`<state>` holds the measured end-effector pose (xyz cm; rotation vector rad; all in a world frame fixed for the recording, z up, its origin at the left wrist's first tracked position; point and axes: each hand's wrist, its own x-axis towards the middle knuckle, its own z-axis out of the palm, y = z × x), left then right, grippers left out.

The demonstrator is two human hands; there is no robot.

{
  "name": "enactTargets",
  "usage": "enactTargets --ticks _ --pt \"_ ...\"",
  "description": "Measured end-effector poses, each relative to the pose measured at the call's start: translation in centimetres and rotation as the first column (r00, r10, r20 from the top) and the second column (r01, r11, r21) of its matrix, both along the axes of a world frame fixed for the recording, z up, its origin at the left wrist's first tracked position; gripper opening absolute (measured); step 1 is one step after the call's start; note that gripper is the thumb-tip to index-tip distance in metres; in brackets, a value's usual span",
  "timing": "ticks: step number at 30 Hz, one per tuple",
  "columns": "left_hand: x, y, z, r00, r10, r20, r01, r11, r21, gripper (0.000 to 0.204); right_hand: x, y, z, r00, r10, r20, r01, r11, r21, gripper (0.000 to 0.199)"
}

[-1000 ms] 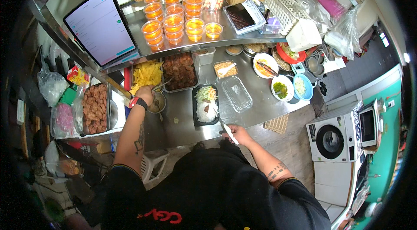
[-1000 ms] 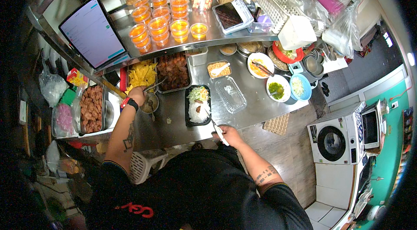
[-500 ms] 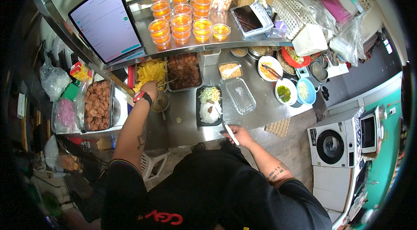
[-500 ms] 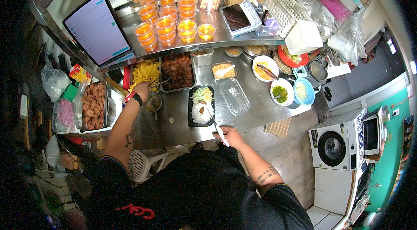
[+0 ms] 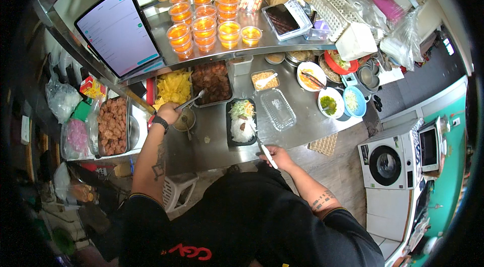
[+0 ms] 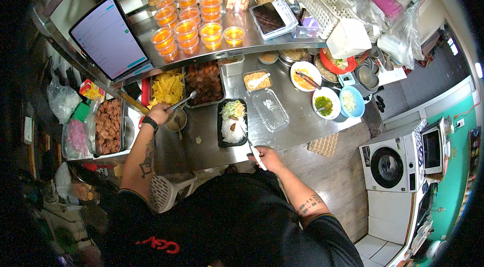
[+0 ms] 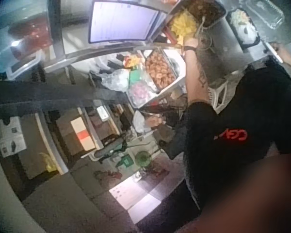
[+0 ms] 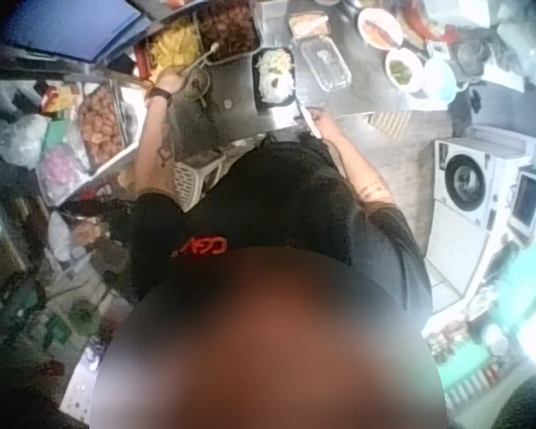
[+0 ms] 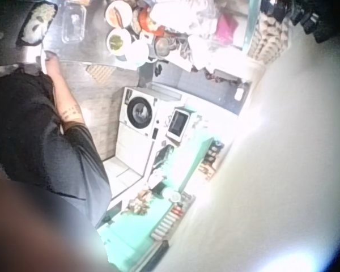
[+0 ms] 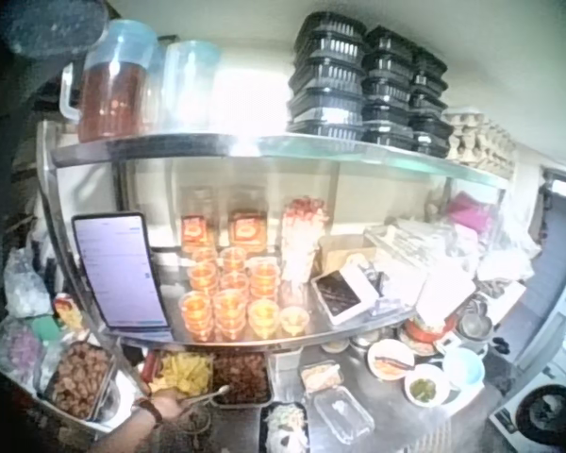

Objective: The person assembles a bento box by adding rice, shredded vegetables, cooked meat, and egg using tongs and scissors. The person then places the container in a plastic bag and adds a small sauce cup.

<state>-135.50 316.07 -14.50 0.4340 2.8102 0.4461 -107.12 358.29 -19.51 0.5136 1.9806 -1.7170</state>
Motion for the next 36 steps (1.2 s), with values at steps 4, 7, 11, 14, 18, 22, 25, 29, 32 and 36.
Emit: enactTargets --ticks 4,7,11,14,18,22,25,29,32,36 --pt "5.4 2.3 0.6 0.888 0.142 0.438 -0.343 0.838 0.424 0.028 0.0 -0.3 0.9 0.998 -0.043 -0.046 0.042 0.999 -0.034 0.030" --pt "13.2 4.7 0.9 0.682 0.072 0.728 -0.520 0.748 0.413 0.022 -0.5 -1.2 2.6 0.995 -0.098 0.031 0.101 0.992 -0.077 0.030" --pt "19.9 6.5 -1.9 0.511 -0.035 0.859 -0.685 0.588 0.431 0.027 -1.6 -2.3 1.6 0.989 -0.006 0.147 0.042 0.969 -0.244 0.039" --pt "21.9 7.8 -3.7 0.525 -0.043 0.850 -0.658 0.612 0.438 0.029 -2.9 -2.9 2.1 0.983 0.032 0.179 0.013 0.970 -0.243 0.047" --pt "21.9 7.8 -3.9 0.502 -0.044 0.864 -0.690 0.582 0.430 0.030 -4.3 -3.0 1.9 0.981 0.048 0.186 -0.006 0.976 -0.219 0.042" --pt "20.7 6.9 -4.9 0.506 -0.067 0.860 -0.649 0.628 0.430 0.028 -4.7 -2.7 0.9 0.980 0.022 0.200 0.013 0.985 -0.174 0.035" --pt "20.2 6.7 -5.2 0.519 -0.052 0.853 -0.627 0.655 0.421 0.027 -5.0 -2.7 1.0 0.977 0.042 0.209 -0.026 0.997 -0.079 0.032" --pt "19.7 6.3 -6.3 0.457 -0.077 0.886 -0.679 0.613 0.404 0.026 -4.5 -1.9 0.2 0.978 0.073 0.194 -0.064 0.997 -0.050 0.044" --pt "19.7 6.2 -5.4 0.428 -0.078 0.900 -0.702 0.599 0.386 0.026 -4.3 -2.2 2.1 0.975 0.058 0.214 -0.022 0.986 -0.165 0.048" --pt "19.6 6.0 -5.4 0.390 -0.139 0.910 -0.690 0.611 0.388 0.028 -4.9 -1.6 1.2 0.970 0.144 0.195 -0.101 0.972 -0.214 0.043"
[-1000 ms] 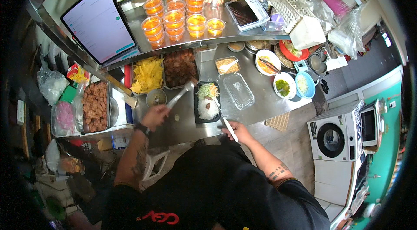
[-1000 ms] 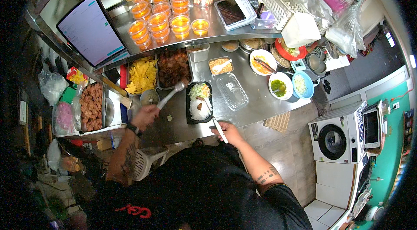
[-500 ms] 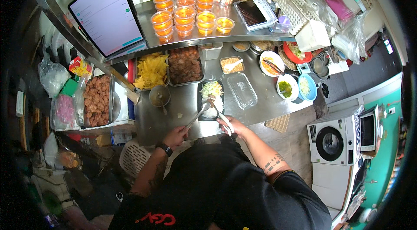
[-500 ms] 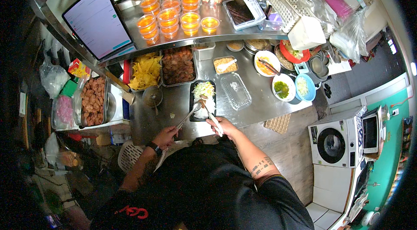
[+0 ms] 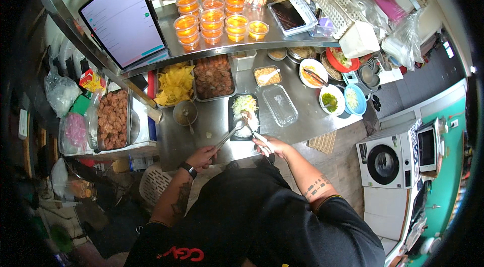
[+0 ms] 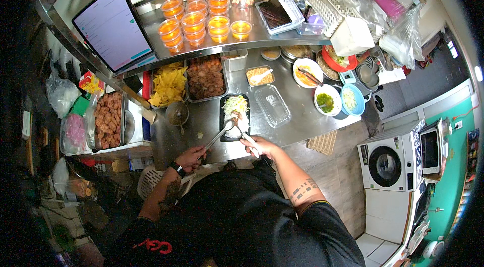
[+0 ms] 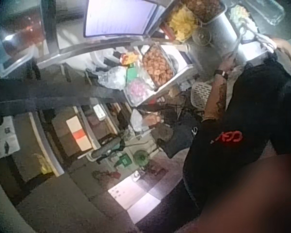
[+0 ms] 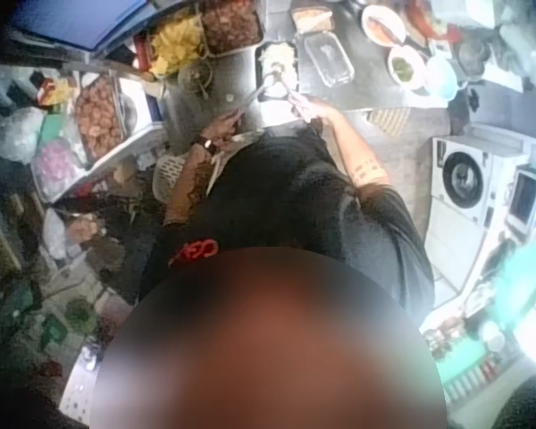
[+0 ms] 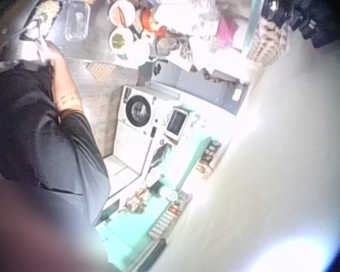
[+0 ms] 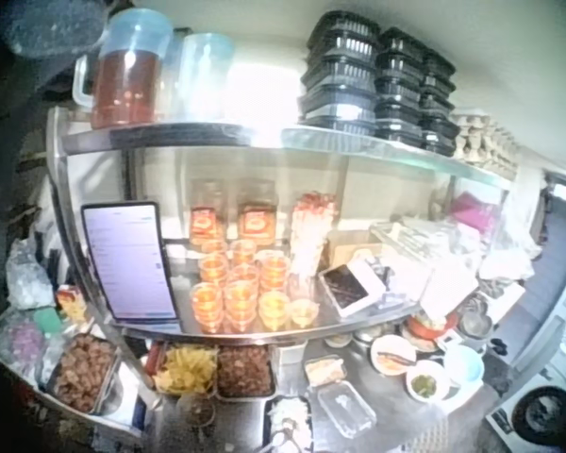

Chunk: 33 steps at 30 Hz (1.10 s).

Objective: The person assembles a bento box by adding rice, shredded vegetables, cooked meat, and egg using tongs and scissors. The person then places the container in a plastic bag and adds a small sauce cup.

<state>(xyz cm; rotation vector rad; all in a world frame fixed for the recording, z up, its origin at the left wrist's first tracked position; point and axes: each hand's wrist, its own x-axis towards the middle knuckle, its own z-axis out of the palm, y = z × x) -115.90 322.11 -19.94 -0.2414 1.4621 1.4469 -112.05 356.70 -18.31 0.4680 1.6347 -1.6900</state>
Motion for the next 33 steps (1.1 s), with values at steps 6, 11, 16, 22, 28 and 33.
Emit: enactTargets --ticks 6,11,16,22,28,33 --pt "-0.4 -0.2 -0.3 1.000 0.019 0.021 -0.018 0.999 -0.045 0.025 -0.2 -0.2 -0.7 0.998 -0.064 0.026 0.065 0.997 -0.029 0.041" --pt "0.7 0.2 0.1 0.997 -0.022 -0.076 0.018 0.999 -0.046 0.029 -0.2 -0.6 -1.3 0.998 -0.066 0.010 0.066 0.997 0.033 0.037" --pt "0.7 0.4 -0.9 0.987 -0.022 -0.160 -0.002 0.990 -0.143 0.028 -0.6 -1.4 -0.1 1.000 -0.024 -0.019 0.027 0.977 0.212 0.037" --pt "1.2 1.1 0.1 0.878 -0.136 -0.460 -0.014 0.952 -0.307 0.032 -0.1 -1.0 1.3 1.000 -0.008 -0.016 0.012 0.968 0.250 0.037" --pt "2.0 1.9 2.4 0.774 -0.248 -0.583 -0.019 0.911 -0.413 0.037 2.2 -0.1 4.1 0.999 0.011 -0.050 0.000 0.976 0.217 0.027" --pt "1.6 1.7 3.9 0.764 -0.378 -0.524 0.099 0.870 -0.484 0.035 1.5 -0.4 1.4 0.995 -0.080 -0.054 0.088 0.980 0.178 0.025"
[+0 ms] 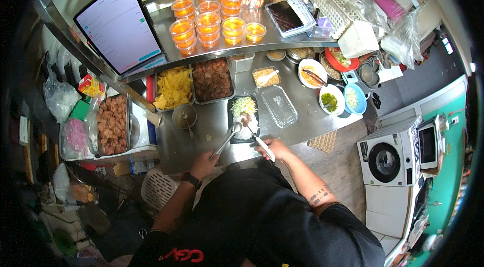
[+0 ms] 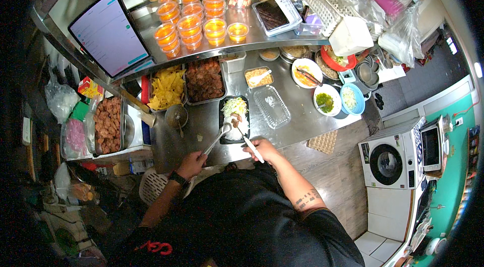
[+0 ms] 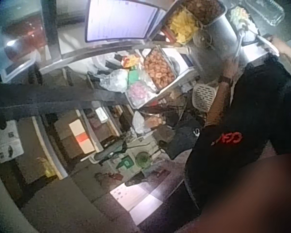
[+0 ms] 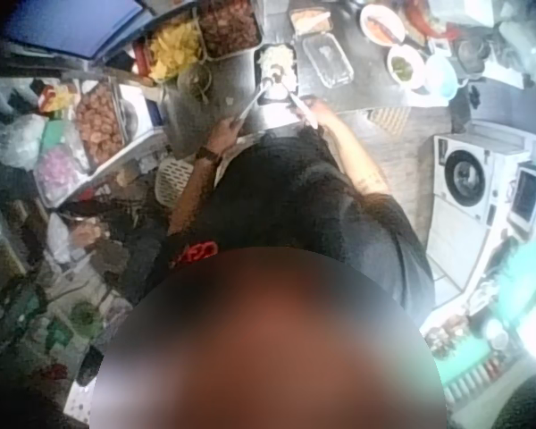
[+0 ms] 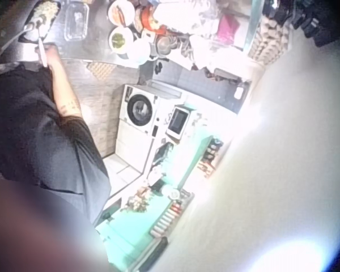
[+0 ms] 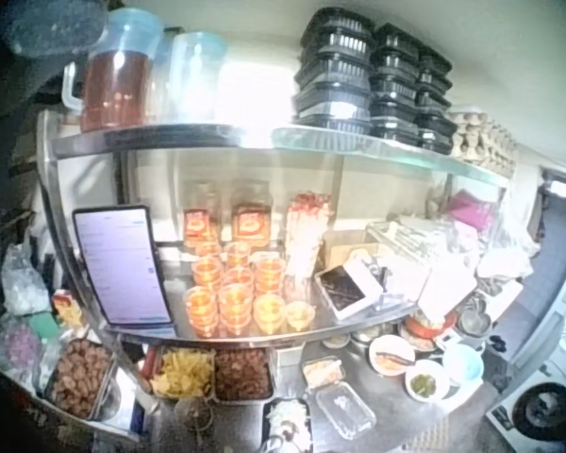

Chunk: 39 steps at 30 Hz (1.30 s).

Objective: The person assembles a bento box by adding rice, shredded vegetables, cooked meat, and egg using tongs and scissors. The person then places the container in a plastic bag and adds a small sauce cup.

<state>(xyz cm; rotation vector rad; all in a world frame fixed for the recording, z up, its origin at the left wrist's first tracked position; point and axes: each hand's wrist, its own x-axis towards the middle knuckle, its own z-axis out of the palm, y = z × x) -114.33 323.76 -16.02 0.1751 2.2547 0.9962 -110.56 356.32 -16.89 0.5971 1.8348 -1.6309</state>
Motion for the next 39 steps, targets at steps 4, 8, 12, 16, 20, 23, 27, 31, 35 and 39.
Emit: enactTargets --ticks 4,8,12,16,20,23,27,31,35,39 --pt "0.1 -0.4 2.7 0.996 0.085 -0.025 -0.084 0.995 0.049 0.034 0.0 0.1 -0.3 1.000 0.029 -0.006 -0.029 0.998 0.059 0.029" --pt "-4.2 0.6 3.3 0.903 0.086 -0.420 -0.106 0.994 -0.024 0.043 0.3 0.3 0.3 1.000 0.017 0.018 -0.018 0.999 0.032 0.031" --pt "-13.4 2.1 0.2 0.861 -0.046 -0.506 -0.089 0.967 -0.239 0.040 0.7 -0.1 0.7 1.000 0.015 -0.021 -0.014 1.000 0.025 0.029" --pt "-17.5 3.7 -3.0 0.874 -0.136 -0.467 -0.086 0.902 -0.424 0.036 1.4 -0.4 1.4 0.999 -0.011 -0.042 0.011 1.000 -0.007 0.029" --pt "-17.4 3.9 -2.8 0.819 -0.184 -0.544 -0.070 0.908 -0.414 0.033 2.6 0.4 0.7 0.998 -0.052 -0.045 0.051 0.999 -0.014 0.029" --pt "-17.5 3.2 -3.4 0.775 -0.244 -0.583 -0.056 0.892 -0.448 0.030 3.4 1.3 -0.4 0.997 -0.079 -0.012 0.079 0.997 -0.024 0.026" --pt "-17.3 2.6 -3.1 0.723 -0.234 -0.650 -0.066 0.913 -0.402 0.029 3.2 1.3 0.4 0.996 -0.084 -0.012 0.084 0.996 0.008 0.024" --pt "-14.8 1.9 1.8 0.796 -0.077 -0.600 -0.097 0.963 -0.252 0.032 2.9 1.4 1.4 0.994 -0.106 -0.020 0.106 0.994 0.005 0.023" --pt "-9.8 0.8 3.5 0.890 0.085 -0.448 -0.105 0.994 -0.021 0.035 2.9 1.6 0.1 0.994 -0.081 -0.067 0.082 0.997 0.006 0.031" --pt "-3.5 0.4 0.9 0.918 0.144 -0.370 -0.127 0.990 0.068 0.037 3.0 1.4 -0.3 0.993 -0.099 -0.060 0.091 0.989 -0.117 0.027"
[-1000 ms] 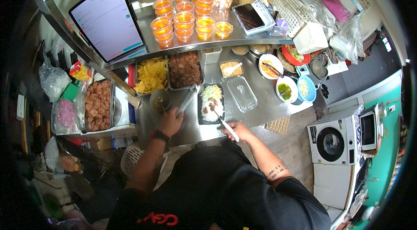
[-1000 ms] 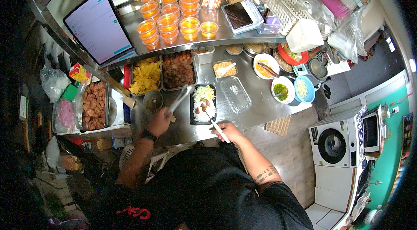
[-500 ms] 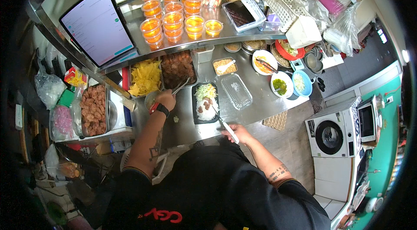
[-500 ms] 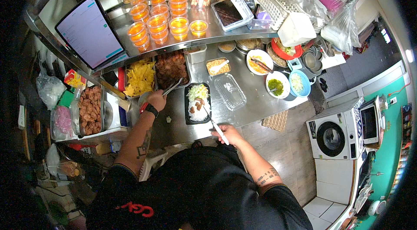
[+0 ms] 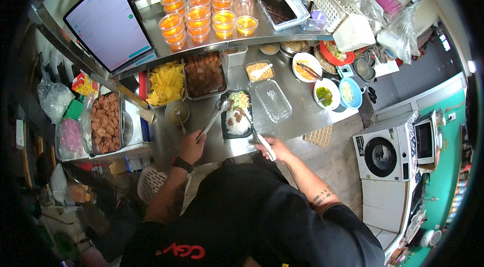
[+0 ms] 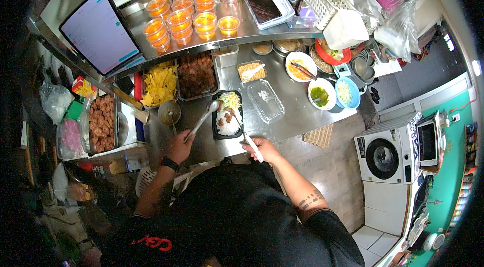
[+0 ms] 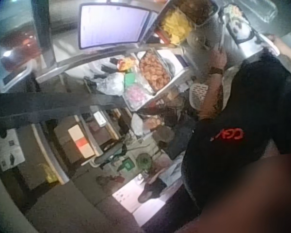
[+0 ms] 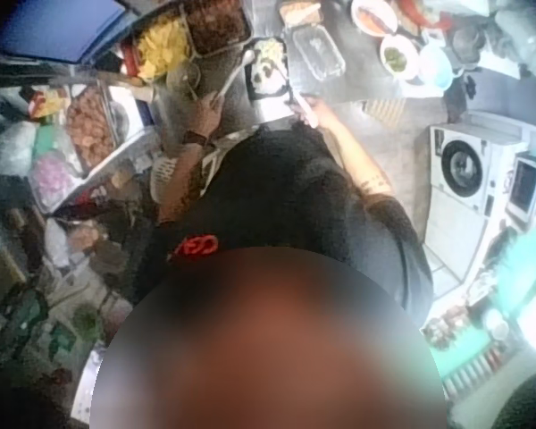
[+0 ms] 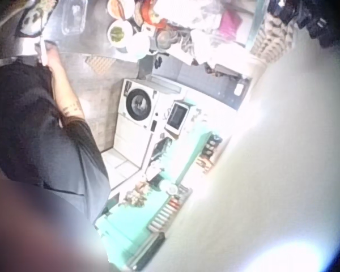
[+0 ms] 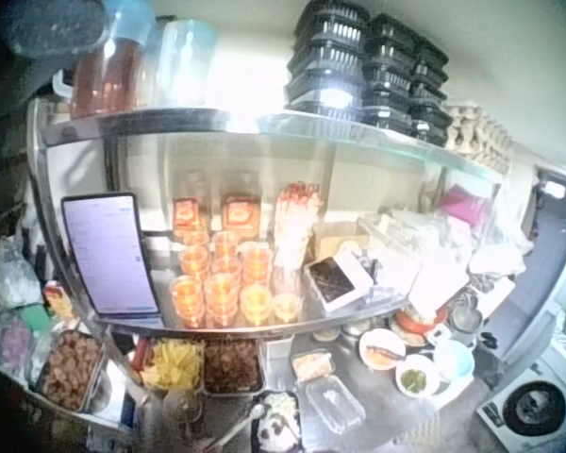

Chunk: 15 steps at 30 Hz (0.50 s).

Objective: The person assembles a bento box by adding rice, shredded vegetables, cooked meat, and egg using tongs and scissors. The person then places the container in a plastic bag and adds a small sauce cup.

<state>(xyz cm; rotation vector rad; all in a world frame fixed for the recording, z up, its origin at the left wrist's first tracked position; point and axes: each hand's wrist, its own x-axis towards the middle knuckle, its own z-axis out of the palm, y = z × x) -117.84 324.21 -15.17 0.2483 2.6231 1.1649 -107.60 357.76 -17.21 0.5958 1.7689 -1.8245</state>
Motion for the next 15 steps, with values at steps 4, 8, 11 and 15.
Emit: enactTargets --ticks 4,8,11,15 --pt "2.8 1.2 -0.5 0.999 -0.010 0.045 0.012 0.999 -0.047 0.038 -0.1 -0.2 0.3 0.999 0.006 0.033 -0.007 1.000 0.030 0.027" --pt "3.6 1.1 -3.2 0.999 -0.011 0.047 0.010 1.000 0.028 0.035 0.3 0.2 -0.4 0.998 -0.025 0.051 0.026 1.000 -0.004 0.029" --pt "3.4 1.0 -4.5 0.996 -0.003 0.086 -0.005 0.995 0.100 0.031 0.2 0.0 -0.6 0.997 -0.029 0.065 0.029 1.000 -0.002 0.030" --pt "2.0 0.8 -4.2 0.880 0.007 0.475 -0.144 0.957 0.252 0.028 -0.8 -0.6 0.4 0.997 -0.003 0.080 0.001 1.000 0.018 0.030"
